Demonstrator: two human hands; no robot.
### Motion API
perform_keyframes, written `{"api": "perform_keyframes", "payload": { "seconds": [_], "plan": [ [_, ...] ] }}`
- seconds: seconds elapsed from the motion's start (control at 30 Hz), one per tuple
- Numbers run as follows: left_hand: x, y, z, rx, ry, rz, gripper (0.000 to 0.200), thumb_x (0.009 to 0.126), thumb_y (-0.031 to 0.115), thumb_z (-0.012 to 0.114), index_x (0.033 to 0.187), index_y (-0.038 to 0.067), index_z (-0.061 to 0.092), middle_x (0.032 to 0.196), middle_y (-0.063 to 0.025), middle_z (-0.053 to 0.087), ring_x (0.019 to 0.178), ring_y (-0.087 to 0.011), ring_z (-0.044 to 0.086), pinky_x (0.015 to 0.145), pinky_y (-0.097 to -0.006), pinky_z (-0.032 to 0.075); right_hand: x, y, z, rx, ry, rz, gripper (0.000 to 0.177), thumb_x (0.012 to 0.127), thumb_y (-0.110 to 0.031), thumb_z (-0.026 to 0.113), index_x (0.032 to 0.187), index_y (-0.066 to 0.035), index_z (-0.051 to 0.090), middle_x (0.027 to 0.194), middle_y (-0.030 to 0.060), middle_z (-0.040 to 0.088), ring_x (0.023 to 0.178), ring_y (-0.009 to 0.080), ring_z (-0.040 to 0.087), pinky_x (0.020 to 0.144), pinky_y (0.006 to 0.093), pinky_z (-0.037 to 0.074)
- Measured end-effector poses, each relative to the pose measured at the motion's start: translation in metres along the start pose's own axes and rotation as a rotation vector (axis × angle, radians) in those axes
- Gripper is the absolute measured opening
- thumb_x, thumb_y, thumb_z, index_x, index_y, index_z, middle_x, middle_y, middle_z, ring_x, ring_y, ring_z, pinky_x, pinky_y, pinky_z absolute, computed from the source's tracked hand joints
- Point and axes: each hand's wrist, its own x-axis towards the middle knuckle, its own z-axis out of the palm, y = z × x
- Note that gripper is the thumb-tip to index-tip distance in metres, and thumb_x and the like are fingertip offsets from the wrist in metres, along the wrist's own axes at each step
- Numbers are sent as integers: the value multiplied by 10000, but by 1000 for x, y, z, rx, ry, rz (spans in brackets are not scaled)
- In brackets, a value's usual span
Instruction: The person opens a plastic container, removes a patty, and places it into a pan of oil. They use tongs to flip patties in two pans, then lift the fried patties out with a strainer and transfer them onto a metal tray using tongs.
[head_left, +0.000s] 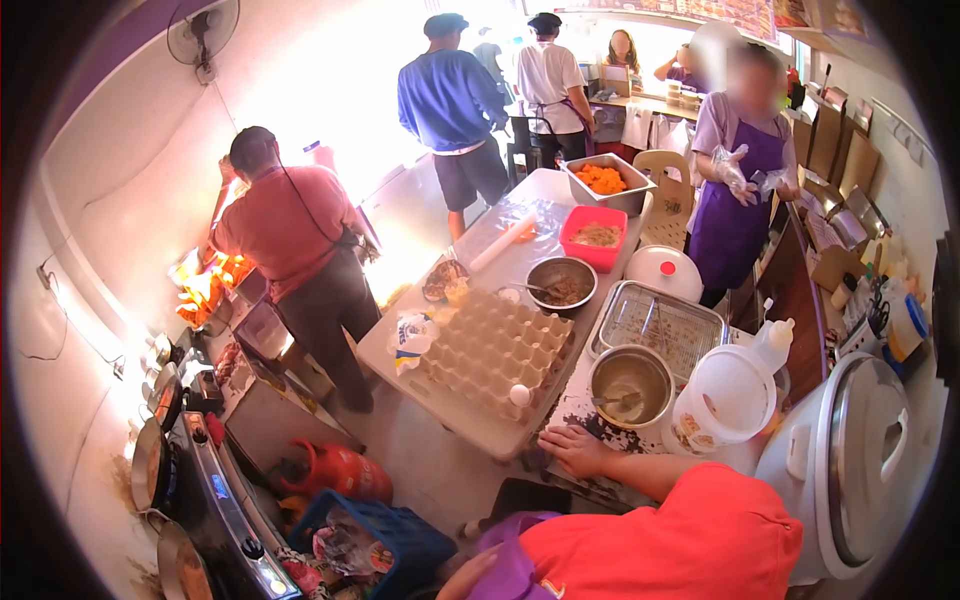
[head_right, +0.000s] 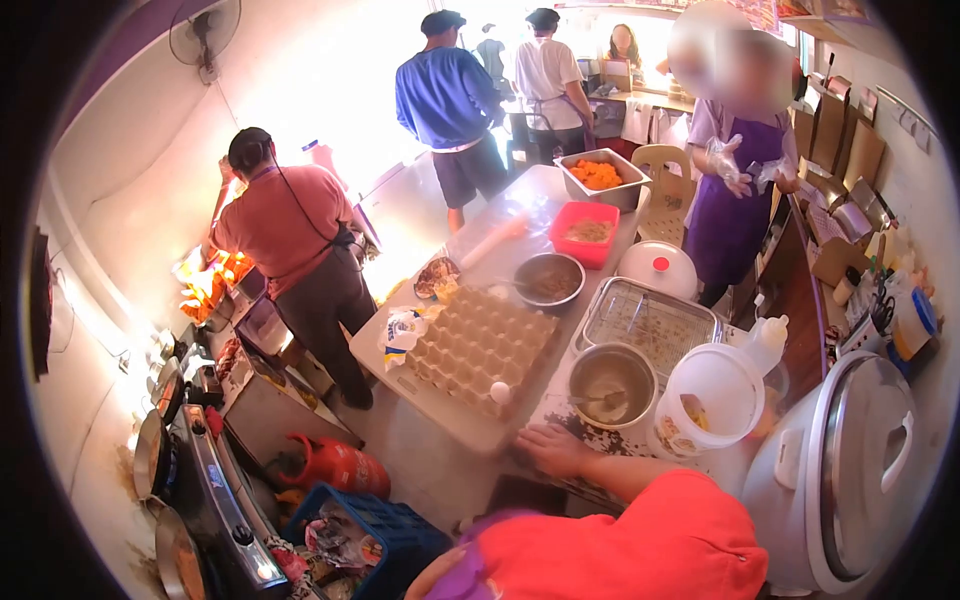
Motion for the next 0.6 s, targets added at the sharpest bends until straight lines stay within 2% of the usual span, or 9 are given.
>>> {"api": "perform_keyframes", "payload": {
  "seconds": [0.27, 0.4, 0.43, 0.53, 0.6],
  "plan": [
    [2, 26, 6, -12, 11, 211, 149, 816, 139, 645, 883, 7, 663, 976, -126, 643, 900, -194, 603, 805, -299, 459, -2, 1, 1, -5, -25, 5, 588, 730, -155, 580, 1298, -79, 449, 1338, 84, 449, 1243, 233, 411, 1002, 389, 325],
    [7, 23, 5, 65, 163, 331, 105, 805, 102, 665, 844, 5, 674, 944, -114, 657, 870, -174, 615, 782, -288, 470, 1, 0, -1, -7, -35, 12, 594, 731, -173, 589, 1299, -77, 446, 1342, 85, 444, 1246, 235, 408, 1012, 392, 316],
    [8, 22, 2, 111, 227, 321, 87, 756, 61, 697, 826, 12, 679, 974, -136, 647, 913, -208, 615, 804, -304, 466, 1, 1, 1, 0, -32, 4, 595, 731, -176, 591, 1300, -77, 445, 1344, 86, 443, 1248, 236, 406, 1014, 393, 314],
    [6, 29, -3, 182, 376, 201, 106, 769, 87, 686, 845, 13, 681, 963, -133, 650, 906, -204, 617, 810, -307, 469, 1, 2, -1, 19, -40, 7, 601, 733, -183, 597, 1303, -75, 440, 1347, 90, 440, 1248, 241, 406, 1016, 402, 315],
    [14, -6, -11, 251, 394, 104, 179, 869, 170, 577, 926, 34, 678, 979, -121, 652, 915, -210, 617, 822, -310, 468, 0, 0, -3, 20, -44, 28, 602, 733, -181, 601, 1302, -70, 440, 1346, 97, 441, 1245, 251, 409, 1014, 408, 317]
  ]
}}
